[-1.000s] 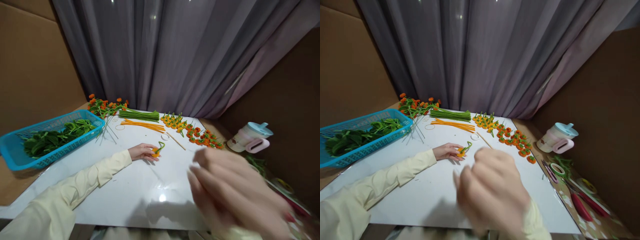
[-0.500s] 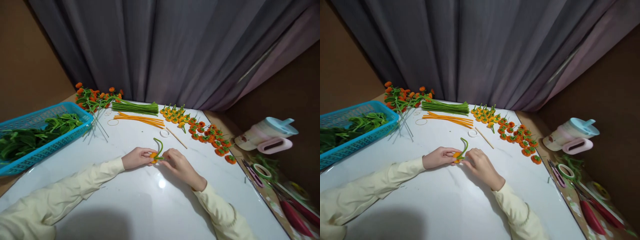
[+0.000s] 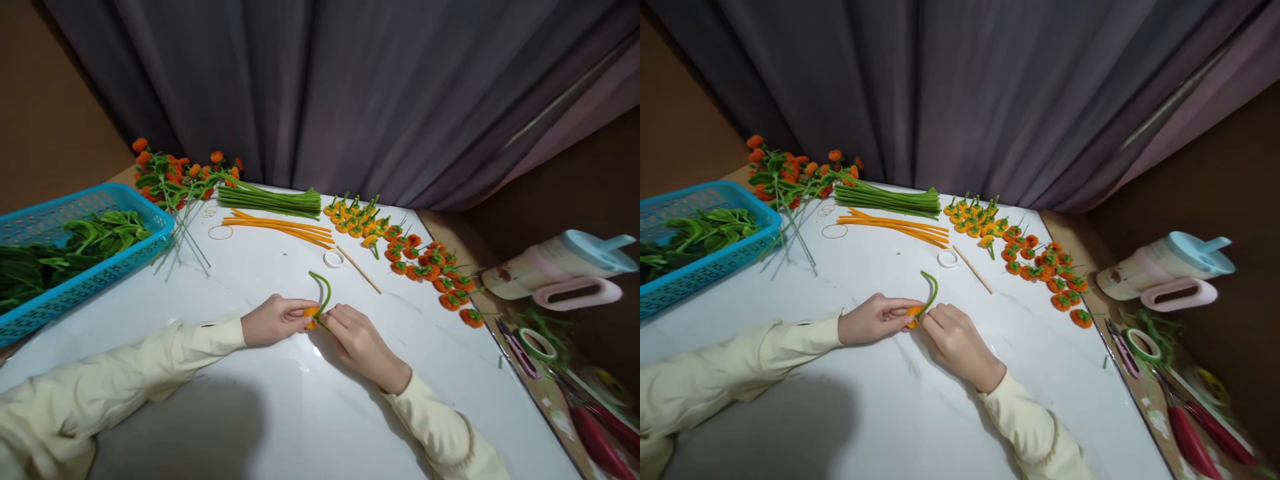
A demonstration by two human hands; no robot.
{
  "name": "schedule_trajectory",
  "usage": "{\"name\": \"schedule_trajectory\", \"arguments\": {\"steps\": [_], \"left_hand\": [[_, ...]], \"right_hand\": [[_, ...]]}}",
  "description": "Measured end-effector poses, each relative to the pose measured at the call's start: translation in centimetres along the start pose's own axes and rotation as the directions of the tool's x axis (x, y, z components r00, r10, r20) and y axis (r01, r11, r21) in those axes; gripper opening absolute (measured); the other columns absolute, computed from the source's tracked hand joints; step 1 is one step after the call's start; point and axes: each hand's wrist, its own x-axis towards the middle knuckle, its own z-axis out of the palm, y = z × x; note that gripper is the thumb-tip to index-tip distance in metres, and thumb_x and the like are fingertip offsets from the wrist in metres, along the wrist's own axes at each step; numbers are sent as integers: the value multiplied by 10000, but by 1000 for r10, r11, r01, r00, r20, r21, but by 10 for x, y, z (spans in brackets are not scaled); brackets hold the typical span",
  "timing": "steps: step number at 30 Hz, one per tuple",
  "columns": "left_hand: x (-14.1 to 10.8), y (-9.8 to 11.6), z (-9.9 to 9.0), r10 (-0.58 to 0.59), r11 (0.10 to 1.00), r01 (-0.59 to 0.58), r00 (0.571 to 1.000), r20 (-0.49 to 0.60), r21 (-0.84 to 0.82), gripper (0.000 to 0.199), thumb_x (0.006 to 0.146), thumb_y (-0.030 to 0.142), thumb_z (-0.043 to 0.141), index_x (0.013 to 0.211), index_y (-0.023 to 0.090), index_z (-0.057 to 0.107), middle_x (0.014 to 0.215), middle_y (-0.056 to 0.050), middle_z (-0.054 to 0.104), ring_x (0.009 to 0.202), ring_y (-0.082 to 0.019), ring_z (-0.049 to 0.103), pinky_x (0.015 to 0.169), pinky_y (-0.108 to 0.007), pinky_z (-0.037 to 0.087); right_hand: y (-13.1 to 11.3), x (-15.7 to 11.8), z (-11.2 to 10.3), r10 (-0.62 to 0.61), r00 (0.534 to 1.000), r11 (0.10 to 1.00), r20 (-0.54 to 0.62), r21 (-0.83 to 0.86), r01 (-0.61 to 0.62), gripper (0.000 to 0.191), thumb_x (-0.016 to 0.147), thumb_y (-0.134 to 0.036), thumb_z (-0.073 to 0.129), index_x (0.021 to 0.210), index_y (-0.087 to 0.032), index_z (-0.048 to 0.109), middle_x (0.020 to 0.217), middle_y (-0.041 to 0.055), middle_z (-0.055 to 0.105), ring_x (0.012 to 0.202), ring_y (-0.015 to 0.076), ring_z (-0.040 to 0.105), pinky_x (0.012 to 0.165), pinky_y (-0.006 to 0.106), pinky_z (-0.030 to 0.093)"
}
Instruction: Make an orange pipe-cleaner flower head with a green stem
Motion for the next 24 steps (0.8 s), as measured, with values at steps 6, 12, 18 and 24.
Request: {"name": "schedule_trajectory", "arguments": {"steps": [6,12,18,24], "left_hand": [[0,0,0,0,999,0,1000,-19,32,447,771,292,559,1154,63,582,829,-61,705,768,-170,664,752,-288,562],[-1,1,0,0,1000,0,1000,13,-12,418,763,296,582,1119,78,601,862,-83,706,773,-182,672,729,-288,564],[0,4,-1,-107,982,119,990,89,-147,444,776,329,598,1126,61,548,616,-52,659,574,-179,670,535,-246,543],[0,7,-2,-55,971,74,995,87,-228,428,769,355,610,1114,139,477,714,-45,648,632,-183,673,546,-247,530]], "right_hand": [[-6,2,0,-91,996,975,19,-201,93,242,918,-89,317,806,-137,526,719,59,517,640,169,409,589,287,312],[-3,0,2,-37,996,995,-79,-94,29,187,891,-64,345,893,-134,518,802,80,561,710,184,449,617,299,353],[2,-1,-2,14,991,994,-135,109,1,257,835,-13,349,989,-169,485,1016,103,559,946,221,474,763,358,388],[3,-1,0,3,991,986,-134,163,19,287,829,1,334,1030,-162,459,983,106,552,938,217,477,786,371,391]]}}
